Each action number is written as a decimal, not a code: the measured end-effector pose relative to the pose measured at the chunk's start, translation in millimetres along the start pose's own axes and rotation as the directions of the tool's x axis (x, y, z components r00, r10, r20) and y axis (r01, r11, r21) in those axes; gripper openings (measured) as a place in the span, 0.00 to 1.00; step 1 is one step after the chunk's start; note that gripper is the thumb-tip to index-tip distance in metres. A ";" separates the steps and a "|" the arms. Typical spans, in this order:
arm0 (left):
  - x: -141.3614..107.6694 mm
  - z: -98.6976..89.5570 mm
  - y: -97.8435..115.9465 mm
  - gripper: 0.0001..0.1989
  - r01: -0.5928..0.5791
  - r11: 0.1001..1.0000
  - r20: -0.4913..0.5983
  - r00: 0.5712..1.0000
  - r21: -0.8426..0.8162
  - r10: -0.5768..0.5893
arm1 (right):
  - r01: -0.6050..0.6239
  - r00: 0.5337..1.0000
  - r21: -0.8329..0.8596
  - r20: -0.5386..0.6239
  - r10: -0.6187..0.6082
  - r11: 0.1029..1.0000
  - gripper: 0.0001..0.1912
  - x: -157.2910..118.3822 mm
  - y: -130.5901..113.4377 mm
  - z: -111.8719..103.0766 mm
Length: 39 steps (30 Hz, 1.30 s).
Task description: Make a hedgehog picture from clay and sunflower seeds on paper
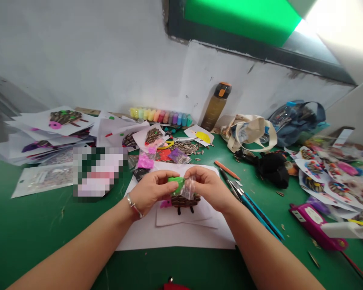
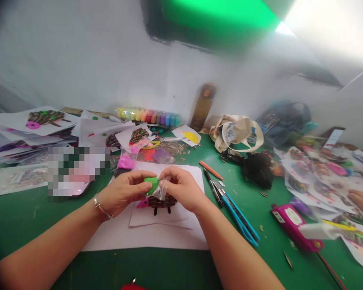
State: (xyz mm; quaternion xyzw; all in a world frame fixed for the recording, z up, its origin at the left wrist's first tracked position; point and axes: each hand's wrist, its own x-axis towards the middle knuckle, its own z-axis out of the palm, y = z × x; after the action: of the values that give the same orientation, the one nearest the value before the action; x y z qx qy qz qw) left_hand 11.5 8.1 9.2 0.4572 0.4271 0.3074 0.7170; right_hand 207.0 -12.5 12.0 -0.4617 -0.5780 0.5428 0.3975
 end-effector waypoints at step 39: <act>-7.3 12.6 4.7 0.16 0.003 1.000 0.066 0.998 -0.001 -0.003 | 0.178 0.982 -0.603 0.064 -0.176 0.778 0.07 -9.2 -15.4 8.1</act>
State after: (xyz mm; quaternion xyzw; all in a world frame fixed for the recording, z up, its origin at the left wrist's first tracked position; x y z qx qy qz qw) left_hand 19.2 -1.1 18.7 0.4660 0.4037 0.2912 0.7315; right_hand 200.0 -23.2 26.9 -0.5070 -0.7629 0.2906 0.2767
